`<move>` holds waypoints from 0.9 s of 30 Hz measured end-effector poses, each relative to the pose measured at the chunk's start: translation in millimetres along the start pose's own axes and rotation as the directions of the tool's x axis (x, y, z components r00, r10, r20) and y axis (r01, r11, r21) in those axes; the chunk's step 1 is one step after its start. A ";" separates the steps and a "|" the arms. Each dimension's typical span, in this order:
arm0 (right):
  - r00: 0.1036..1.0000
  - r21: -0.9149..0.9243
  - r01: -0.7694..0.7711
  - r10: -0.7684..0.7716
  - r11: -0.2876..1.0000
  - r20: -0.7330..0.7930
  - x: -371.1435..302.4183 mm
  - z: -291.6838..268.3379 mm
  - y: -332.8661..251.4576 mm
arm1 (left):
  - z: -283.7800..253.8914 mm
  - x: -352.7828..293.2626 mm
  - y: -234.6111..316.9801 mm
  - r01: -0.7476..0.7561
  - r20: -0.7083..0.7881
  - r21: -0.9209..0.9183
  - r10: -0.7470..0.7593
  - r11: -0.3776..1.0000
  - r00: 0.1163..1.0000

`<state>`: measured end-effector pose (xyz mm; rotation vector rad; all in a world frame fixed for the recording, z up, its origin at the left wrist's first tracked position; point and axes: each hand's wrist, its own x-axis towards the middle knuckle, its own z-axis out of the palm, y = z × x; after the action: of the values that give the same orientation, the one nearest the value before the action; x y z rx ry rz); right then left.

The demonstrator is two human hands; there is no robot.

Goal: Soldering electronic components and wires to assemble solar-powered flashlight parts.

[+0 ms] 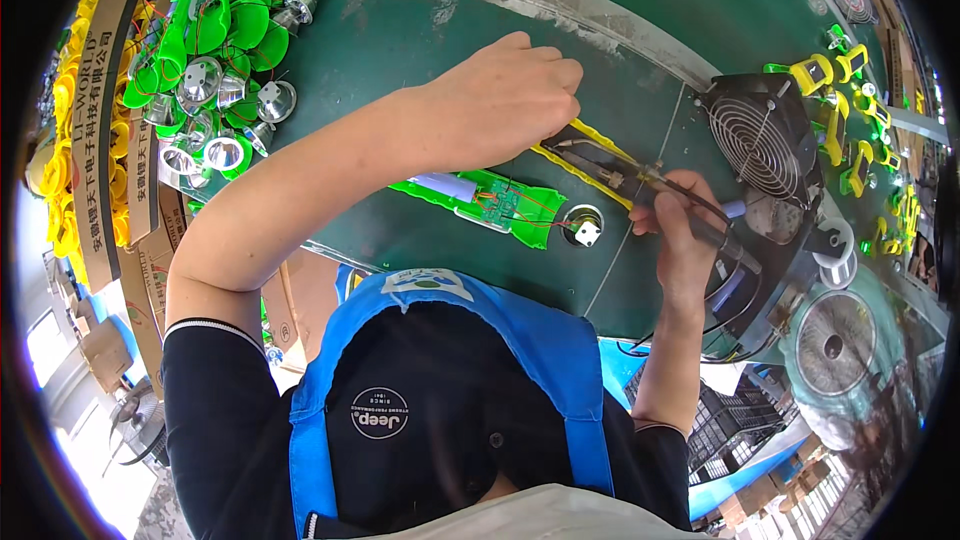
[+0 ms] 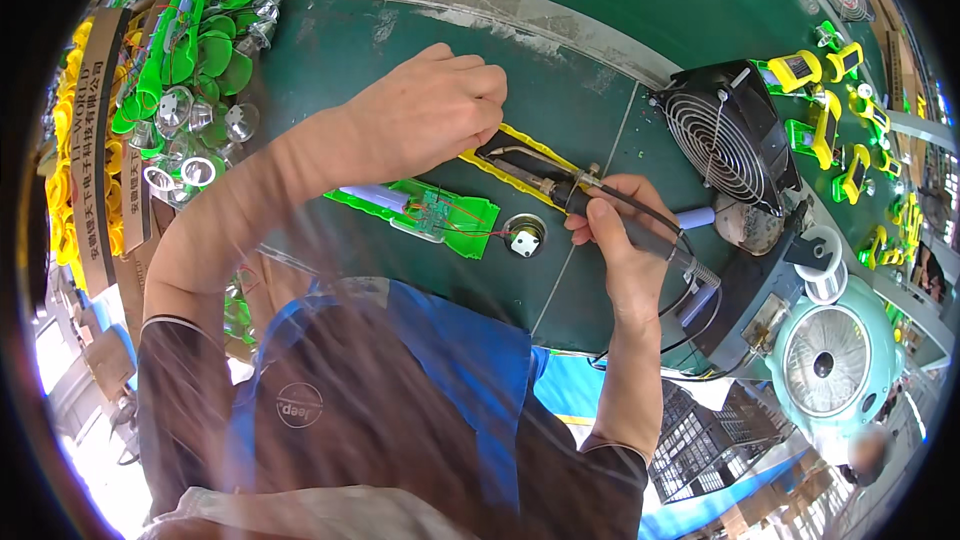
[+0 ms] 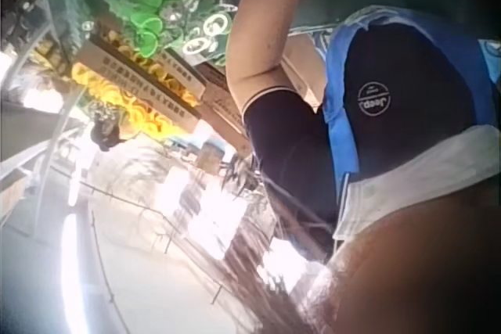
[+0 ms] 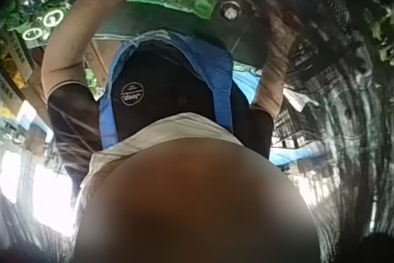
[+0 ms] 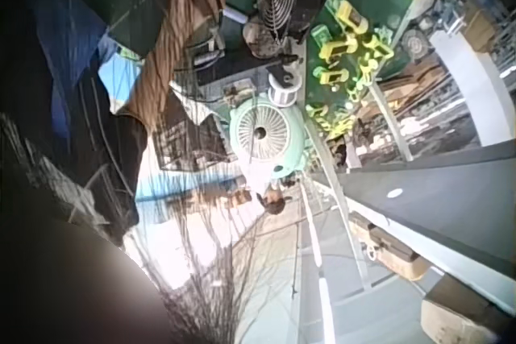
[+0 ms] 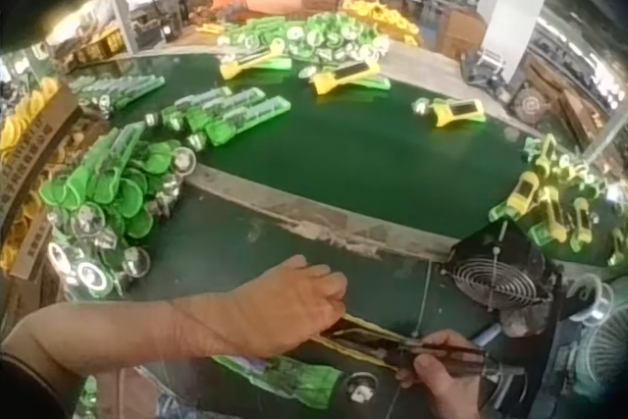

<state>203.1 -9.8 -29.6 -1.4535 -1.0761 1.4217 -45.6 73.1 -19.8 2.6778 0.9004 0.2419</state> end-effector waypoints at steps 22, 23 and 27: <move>0.921 0.087 0.353 -0.330 0.932 -0.208 -21.7 -13.8 25.1 | 0.5 -2.2 -1.0 -0.054 -0.009 0.053 0.054 0.997 0.998; 0.911 0.122 0.376 -0.343 0.918 -0.228 -20.4 -10.4 30.5 | 1.0 -2.1 -1.6 -0.061 -0.019 0.033 0.062 0.998 0.998; 0.923 0.173 0.353 -0.313 0.919 -0.223 -17.5 -8.9 38.6 | -0.8 -0.4 -1.5 -0.019 0.031 0.002 0.019 1.000 0.999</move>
<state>213.2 -38.0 -60.8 -1.1619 -0.9656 1.0912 -47.0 74.1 -19.6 2.6856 0.8671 0.2028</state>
